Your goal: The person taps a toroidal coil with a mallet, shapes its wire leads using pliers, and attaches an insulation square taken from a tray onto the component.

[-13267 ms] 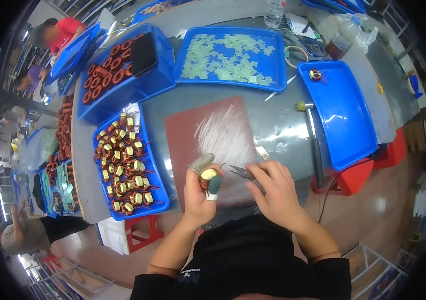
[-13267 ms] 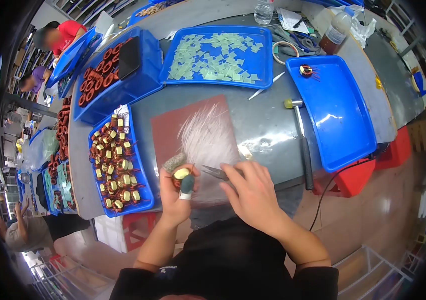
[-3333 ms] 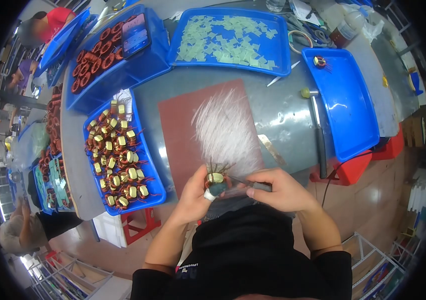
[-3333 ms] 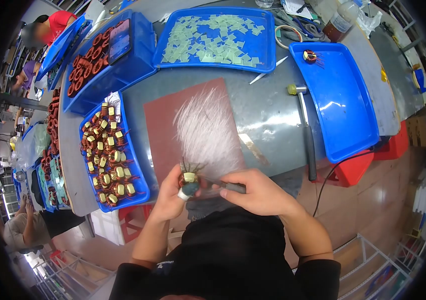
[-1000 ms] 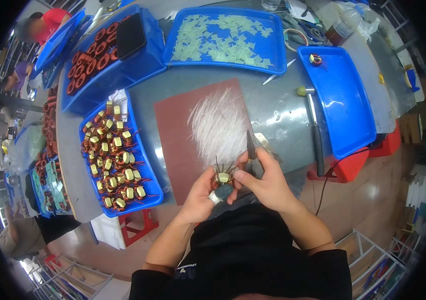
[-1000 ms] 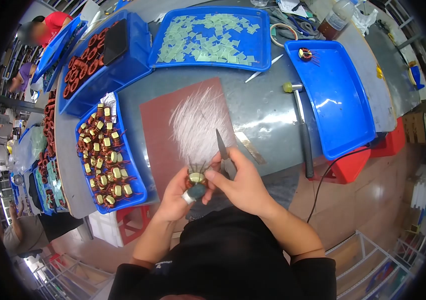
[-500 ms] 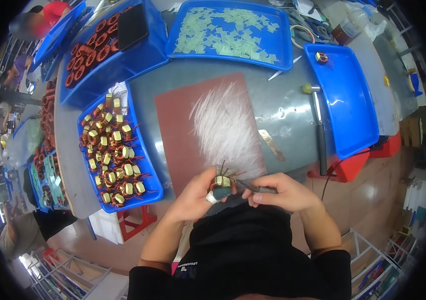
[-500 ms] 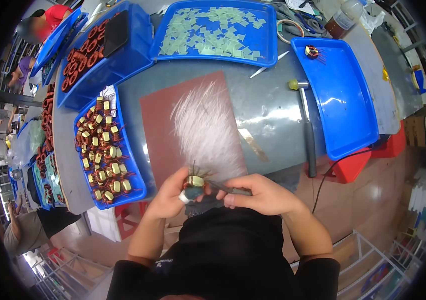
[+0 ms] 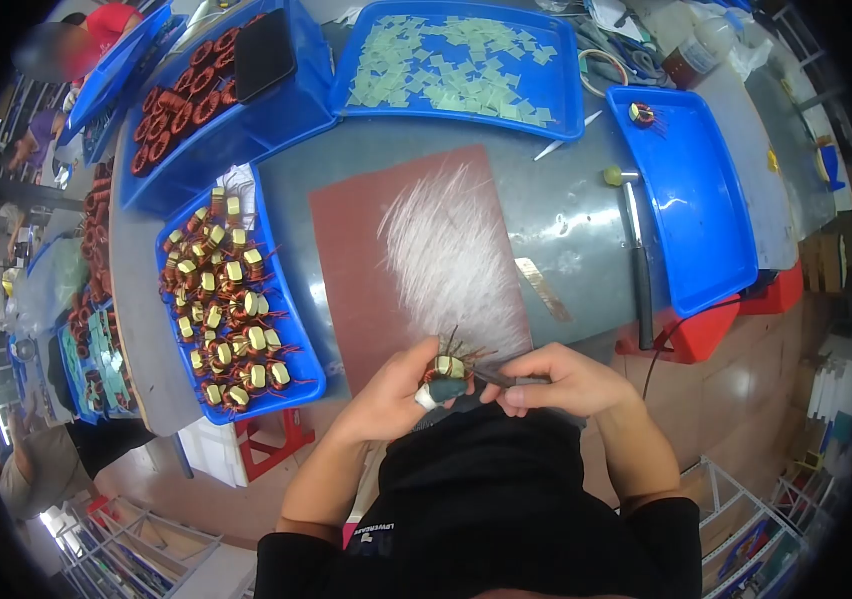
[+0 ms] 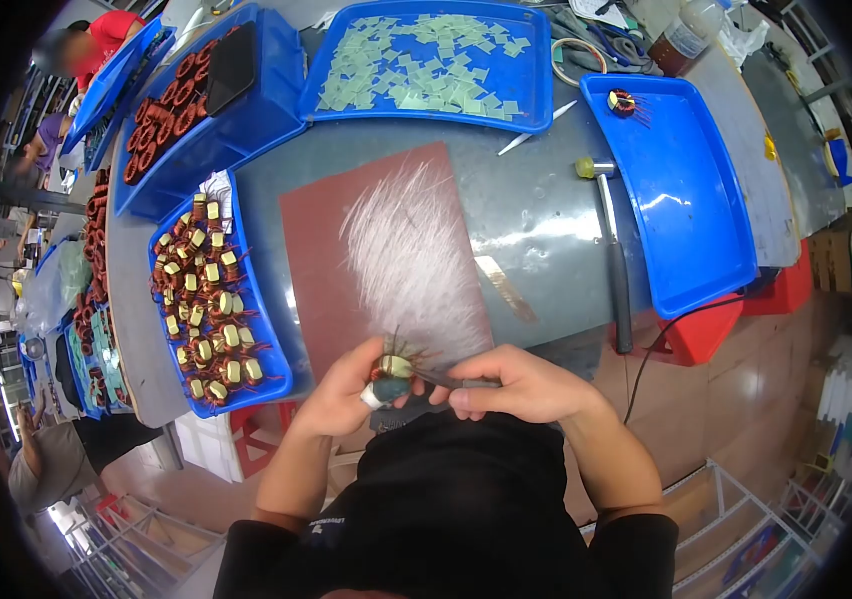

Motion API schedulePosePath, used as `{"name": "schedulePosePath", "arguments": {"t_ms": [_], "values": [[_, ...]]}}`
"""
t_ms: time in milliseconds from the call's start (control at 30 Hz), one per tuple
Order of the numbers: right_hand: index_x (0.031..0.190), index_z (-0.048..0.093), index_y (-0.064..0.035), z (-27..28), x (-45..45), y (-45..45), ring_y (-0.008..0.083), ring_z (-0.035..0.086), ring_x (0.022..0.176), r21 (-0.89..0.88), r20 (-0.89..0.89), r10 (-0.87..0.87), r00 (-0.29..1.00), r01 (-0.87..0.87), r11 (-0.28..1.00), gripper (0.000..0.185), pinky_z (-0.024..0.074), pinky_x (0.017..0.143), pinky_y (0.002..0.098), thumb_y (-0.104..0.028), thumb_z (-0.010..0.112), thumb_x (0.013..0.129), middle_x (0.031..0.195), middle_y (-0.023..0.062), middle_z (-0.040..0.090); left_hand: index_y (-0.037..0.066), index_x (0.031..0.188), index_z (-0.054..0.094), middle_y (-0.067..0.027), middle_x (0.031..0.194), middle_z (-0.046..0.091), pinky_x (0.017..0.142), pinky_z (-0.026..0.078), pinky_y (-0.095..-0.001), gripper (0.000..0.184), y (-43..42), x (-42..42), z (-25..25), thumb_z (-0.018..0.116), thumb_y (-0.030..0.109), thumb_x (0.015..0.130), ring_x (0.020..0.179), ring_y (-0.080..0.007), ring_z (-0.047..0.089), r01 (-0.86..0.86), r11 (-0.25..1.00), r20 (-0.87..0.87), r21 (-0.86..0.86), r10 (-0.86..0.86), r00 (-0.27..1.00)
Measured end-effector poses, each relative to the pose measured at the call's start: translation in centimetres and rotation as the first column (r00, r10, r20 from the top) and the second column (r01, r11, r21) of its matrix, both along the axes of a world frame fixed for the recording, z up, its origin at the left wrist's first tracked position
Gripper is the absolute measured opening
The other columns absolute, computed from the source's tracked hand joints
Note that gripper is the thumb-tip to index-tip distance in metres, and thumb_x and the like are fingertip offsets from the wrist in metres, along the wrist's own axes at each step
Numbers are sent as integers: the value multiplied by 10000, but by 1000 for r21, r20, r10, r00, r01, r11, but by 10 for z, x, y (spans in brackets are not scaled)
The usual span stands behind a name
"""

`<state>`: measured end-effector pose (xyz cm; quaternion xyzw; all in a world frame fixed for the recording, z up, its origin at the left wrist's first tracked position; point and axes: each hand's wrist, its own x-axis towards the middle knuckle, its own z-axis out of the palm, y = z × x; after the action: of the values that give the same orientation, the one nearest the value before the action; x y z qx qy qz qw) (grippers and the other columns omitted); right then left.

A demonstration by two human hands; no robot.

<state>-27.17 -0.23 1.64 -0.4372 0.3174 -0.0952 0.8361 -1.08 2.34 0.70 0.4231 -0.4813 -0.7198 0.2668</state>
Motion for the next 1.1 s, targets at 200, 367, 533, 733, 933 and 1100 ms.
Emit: {"name": "schedulePosePath", "arguments": {"t_ms": [200,367,533,733,933,1100], "values": [[1119,691,25,-6,3,6,119,606,794,-133,-12,-54,998,52,990,253,494,743,292,-176,648,972,849,35,664,-1,1135,569,-57,936,663,707,490,-246,252,1,1,-3,645,155,951,798,-104,607,14,997,-35,73,-11,999],[1027,671,23,13,24,21,339,616,785,-927,-191,-480,856,4,376,293,512,711,373,-68,770,767,870,153,620,-13,1237,537,-75,962,666,662,475,-220,349,-1,-3,-2,635,199,977,766,-91,592,-50,994,-119,95,61,991],[1044,656,9,8,26,25,342,616,831,-974,-153,-555,818,-30,224,337,518,727,400,-87,790,750,942,134,610,14,1184,531,-53,950,656,651,470,-242,254,-4,-4,-7,606,161,992,757,-96,581,-85,985,-156,149,109,982],[1092,630,19,13,32,14,286,635,952,-901,8,-632,775,280,332,454,519,796,359,-121,856,725,1063,147,617,21,1180,528,-50,987,632,693,484,-246,243,0,-15,-4,618,130,981,793,-99,582,-119,988,-133,94,131,982],[1062,579,12,8,51,10,146,639,826,-575,-100,-609,787,454,681,296,524,763,296,-42,763,836,983,84,631,13,1248,509,-55,999,622,718,488,-260,325,4,-12,-14,628,121,966,805,-111,583,-89,985,-191,146,117,975],[1038,552,13,5,52,10,125,644,732,-310,4,-643,766,612,727,159,530,680,273,-2,662,923,943,79,626,10,1260,498,-65,1004,622,709,482,-258,350,3,-19,-13,629,131,959,797,-118,580,-98,980,-276,172,143,950]]}}
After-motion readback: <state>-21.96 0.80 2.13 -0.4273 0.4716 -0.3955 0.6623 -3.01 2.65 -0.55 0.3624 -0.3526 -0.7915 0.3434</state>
